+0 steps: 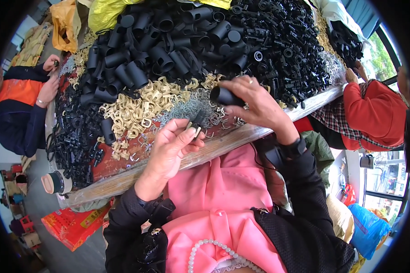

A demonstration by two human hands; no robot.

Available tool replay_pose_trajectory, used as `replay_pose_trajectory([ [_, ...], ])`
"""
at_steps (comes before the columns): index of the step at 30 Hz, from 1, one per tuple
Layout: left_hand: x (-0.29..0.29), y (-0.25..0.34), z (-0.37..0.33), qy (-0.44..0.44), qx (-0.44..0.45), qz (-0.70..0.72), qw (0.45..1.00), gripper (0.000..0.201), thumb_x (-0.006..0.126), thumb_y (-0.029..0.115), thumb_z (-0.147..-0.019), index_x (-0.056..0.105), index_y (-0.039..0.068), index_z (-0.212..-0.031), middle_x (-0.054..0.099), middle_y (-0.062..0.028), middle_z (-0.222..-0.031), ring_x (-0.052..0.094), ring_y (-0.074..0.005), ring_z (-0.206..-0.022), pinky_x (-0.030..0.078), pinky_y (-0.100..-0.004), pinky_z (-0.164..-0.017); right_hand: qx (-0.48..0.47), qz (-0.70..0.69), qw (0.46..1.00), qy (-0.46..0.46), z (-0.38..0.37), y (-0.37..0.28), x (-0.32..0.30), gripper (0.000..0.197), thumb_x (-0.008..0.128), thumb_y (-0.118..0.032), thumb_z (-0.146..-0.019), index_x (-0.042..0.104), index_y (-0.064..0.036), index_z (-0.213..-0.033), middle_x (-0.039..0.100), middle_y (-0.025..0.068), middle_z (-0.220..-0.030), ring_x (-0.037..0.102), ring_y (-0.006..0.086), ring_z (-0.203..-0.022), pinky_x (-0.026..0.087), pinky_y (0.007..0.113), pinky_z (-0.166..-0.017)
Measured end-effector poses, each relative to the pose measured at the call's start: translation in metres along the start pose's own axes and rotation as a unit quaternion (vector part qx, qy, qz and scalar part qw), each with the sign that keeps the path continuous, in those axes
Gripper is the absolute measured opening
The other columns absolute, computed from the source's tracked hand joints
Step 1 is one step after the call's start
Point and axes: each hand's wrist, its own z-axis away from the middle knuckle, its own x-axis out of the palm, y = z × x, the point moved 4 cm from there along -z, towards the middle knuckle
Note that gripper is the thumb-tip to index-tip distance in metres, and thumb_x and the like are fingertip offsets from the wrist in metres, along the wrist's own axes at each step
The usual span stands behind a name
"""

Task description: The person assembles a component by hand, inserting a small metal clip into a black plastic housing, then sliding a beige plastic piece into the housing and pressing it into place. The person then fits the assembled housing into a larger black plastic tube and sets the completed assembly on the table.

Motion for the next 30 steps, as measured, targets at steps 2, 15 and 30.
replay_pose_trajectory([
  [2,0.005,0.006,0.000,0.007,-0.008,-0.020,1.000,0.030,0.057,0.013,-0.081,0.049,-0.002,-0.106,0.058,-0.0096,-0.083,0.057,-0.0111,-0.065,0.049,-0.0189,-0.056,0.003,-0.058,0.997,-0.046,0.012,-0.007,-0.003,0.043,0.059,-0.026,-0.074,0.050,-0.0017,-0.109,0.054,0.0123,-0.095,0.049,0.0309,-0.095,0.037,0.037,-0.079],
  [15,0.027,-0.003,0.004,-0.051,-0.054,-0.172,0.982,0.029,0.060,0.010,-0.079,0.053,-0.002,-0.104,0.056,-0.0027,-0.071,0.049,-0.0053,-0.056,0.041,-0.0166,-0.048,0.138,-0.307,0.937,-0.094,0.049,-0.030,0.011,0.046,0.040,-0.038,-0.087,0.053,0.0041,-0.101,0.059,0.0130,-0.085,0.056,0.0197,-0.082,0.042,0.030,-0.073],
  [30,0.037,-0.018,0.005,-0.051,-0.092,-0.187,0.977,0.036,0.059,0.012,-0.080,0.049,-0.005,-0.111,0.059,-0.0091,-0.089,0.058,-0.0109,-0.071,0.048,-0.0197,-0.065,0.256,-0.332,0.907,0.035,0.075,-0.037,0.038,0.040,0.029,-0.028,-0.093,0.053,0.0035,-0.097,0.057,0.0093,-0.080,0.053,0.0146,-0.074,0.041,0.026,-0.068],
])
